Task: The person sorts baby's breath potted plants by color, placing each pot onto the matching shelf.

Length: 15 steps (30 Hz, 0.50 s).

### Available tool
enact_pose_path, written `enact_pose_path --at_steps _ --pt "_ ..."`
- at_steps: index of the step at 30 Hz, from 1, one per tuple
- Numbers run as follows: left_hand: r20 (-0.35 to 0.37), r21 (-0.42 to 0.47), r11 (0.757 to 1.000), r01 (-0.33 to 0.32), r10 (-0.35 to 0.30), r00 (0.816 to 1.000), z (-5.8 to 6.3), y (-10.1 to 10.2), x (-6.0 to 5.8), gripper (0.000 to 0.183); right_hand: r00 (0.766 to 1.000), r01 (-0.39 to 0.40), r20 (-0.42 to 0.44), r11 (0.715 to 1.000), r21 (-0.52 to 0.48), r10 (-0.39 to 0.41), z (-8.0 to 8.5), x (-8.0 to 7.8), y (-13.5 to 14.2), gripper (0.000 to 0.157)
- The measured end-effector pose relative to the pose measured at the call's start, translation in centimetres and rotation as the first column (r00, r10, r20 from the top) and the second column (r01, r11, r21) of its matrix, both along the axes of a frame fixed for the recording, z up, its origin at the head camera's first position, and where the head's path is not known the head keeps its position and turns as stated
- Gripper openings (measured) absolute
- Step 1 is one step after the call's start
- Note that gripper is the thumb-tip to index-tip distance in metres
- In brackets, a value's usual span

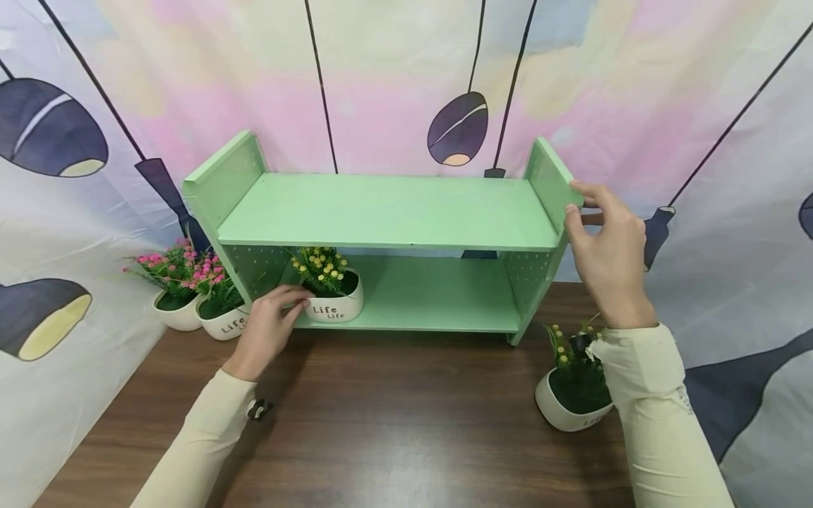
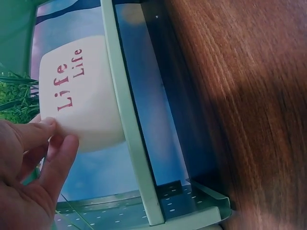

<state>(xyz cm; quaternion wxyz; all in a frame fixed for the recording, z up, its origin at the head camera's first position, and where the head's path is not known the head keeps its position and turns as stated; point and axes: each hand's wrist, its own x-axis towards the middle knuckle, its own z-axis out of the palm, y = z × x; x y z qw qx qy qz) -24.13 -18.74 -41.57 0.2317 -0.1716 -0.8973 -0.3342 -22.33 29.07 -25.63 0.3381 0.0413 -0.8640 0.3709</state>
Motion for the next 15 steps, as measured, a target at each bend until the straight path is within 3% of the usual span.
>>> enact_pose_path --at_steps 8,15 --pt "-0.018 -0.006 1.0 -0.016 0.016 1.0 -0.3 0.0 0.2 0.017 1.0 -0.011 -0.004 1.0 0.013 0.011 0.0 -0.3 -0.1 0.04" --pt "-0.074 -0.016 1.0 -0.02 0.018 0.997 1.1 -0.3 2.4 0.021 1.0 -0.003 -0.005 1.0 -0.009 0.003 -0.2 0.0 0.0 0.04"
